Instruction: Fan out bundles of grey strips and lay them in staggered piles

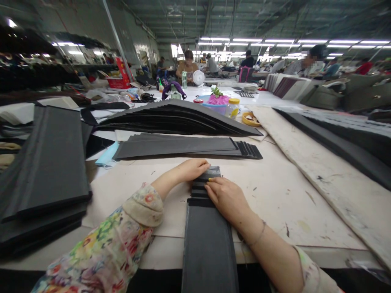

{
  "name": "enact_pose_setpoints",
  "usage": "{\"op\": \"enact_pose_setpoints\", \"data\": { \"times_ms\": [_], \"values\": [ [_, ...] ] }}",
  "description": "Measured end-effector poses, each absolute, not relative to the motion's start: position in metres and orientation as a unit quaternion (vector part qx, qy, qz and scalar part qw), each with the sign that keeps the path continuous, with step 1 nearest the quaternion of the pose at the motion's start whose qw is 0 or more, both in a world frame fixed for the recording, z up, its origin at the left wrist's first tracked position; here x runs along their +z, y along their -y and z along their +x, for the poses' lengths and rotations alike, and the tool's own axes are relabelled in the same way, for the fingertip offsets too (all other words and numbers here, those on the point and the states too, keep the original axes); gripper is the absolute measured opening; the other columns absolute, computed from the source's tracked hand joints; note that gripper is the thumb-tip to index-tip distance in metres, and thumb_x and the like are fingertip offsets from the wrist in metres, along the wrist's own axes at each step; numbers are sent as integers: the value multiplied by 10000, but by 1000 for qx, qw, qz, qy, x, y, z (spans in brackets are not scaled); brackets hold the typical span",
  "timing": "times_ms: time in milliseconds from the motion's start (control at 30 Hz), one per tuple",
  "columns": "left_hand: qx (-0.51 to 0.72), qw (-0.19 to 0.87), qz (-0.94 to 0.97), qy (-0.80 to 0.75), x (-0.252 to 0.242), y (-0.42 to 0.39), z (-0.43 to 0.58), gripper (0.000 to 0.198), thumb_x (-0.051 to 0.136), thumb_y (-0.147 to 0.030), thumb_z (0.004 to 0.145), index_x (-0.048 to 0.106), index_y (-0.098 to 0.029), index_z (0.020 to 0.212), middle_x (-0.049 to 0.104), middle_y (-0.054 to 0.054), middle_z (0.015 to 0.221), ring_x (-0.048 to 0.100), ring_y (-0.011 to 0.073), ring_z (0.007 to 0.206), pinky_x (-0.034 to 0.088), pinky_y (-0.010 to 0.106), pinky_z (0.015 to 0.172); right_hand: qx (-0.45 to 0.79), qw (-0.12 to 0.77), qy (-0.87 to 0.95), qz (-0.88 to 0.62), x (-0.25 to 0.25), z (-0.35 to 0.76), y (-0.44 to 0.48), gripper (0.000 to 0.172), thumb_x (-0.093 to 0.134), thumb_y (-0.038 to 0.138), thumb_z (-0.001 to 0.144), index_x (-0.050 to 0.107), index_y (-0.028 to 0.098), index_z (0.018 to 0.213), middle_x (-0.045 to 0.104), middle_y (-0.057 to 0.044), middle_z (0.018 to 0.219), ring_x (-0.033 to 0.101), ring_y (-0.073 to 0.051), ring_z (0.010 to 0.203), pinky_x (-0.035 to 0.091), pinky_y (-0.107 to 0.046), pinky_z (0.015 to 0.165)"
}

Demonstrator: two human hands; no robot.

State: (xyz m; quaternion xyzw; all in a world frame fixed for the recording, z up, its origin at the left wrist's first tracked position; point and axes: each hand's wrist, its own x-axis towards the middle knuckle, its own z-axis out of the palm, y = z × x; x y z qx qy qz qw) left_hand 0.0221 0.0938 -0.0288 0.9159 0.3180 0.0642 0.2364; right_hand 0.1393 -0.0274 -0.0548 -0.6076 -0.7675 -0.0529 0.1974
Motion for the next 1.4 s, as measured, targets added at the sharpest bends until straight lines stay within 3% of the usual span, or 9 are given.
{"op": "enact_pose_setpoints", "data": {
  "times_ms": [133, 300, 567, 833, 1033, 1200, 1333, 1400],
  "values": [
    [-11, 251, 929, -273, -26, -98, 38, 255, 519, -178, 754, 602, -128, 989, 652, 26, 924, 576, 143, 821, 415, 204, 718, -56, 185, 769, -610, -55, 139, 26, 244, 422, 233, 876, 649, 168, 812, 658, -49, 867, 592, -162, 805, 448, -271, 748],
    [4, 230, 942, -244, -30, -96, 49, 376, 535, -71, 688, 590, -114, 1057, 621, 61, 1055, 553, 161, 960, 401, 218, 841, -60, 171, 766, -617, -54, 138, 27, 245, 420, 227, 874, 643, 173, 789, 651, -44, 843, 588, -164, 777, 438, -274, 713],
    [48, 146, 966, -209, -39, -90, 46, 258, 508, -87, 732, 641, -159, 941, 606, 39, 889, 556, 155, 852, 429, 235, 779, -56, 158, 757, -631, -51, 136, 30, 256, 400, 208, 884, 630, 170, 780, 641, -38, 781, 586, -155, 750, 417, -264, 679],
    [47, 68, 984, -161, -45, -78, 44, 215, 442, -126, 820, 638, -164, 897, 582, 46, 860, 527, 168, 833, 412, 267, 773, -56, 147, 755, -637, -51, 136, 28, 203, 439, 175, 856, 627, 149, 784, 638, -56, 775, 583, -156, 741, 412, -256, 671],
    [77, 120, 977, -158, -46, -84, 29, 205, 475, -136, 817, 624, -151, 956, 589, 51, 886, 528, 161, 859, 410, 250, 791, -63, 153, 753, -637, -52, 138, 29, 214, 409, 201, 870, 611, 167, 805, 637, -41, 797, 575, -149, 753, 405, -254, 688],
    [114, 193, 939, -260, -48, -94, 1, 216, 554, -139, 771, 595, -127, 983, 596, 56, 941, 538, 162, 907, 413, 258, 828, -60, 162, 751, -637, -50, 140, 28, 214, 421, 249, 873, 584, 191, 746, 613, -33, 763, 557, -158, 744, 398, -269, 674],
    [137, 220, 927, -270, -51, -92, -7, 215, 571, -137, 760, 587, -126, 975, 592, 55, 942, 535, 164, 907, 417, 267, 830, -54, 175, 754, -631, -49, 143, 20, 136, 470, 263, 851, 575, 184, 886, 608, -43, 836, 542, -174, 814, 406, -282, 709],
    [139, 217, 930, -263, -51, -91, -6, 211, 571, -122, 755, 591, -127, 964, 588, 54, 932, 533, 165, 902, 415, 267, 830, -57, 179, 756, -627, -49, 144, 14, 208, 498, 274, 834, 550, 172, 1007, 597, -69, 930, 524, -199, 886, 407, -309, 746]
  ]
}}
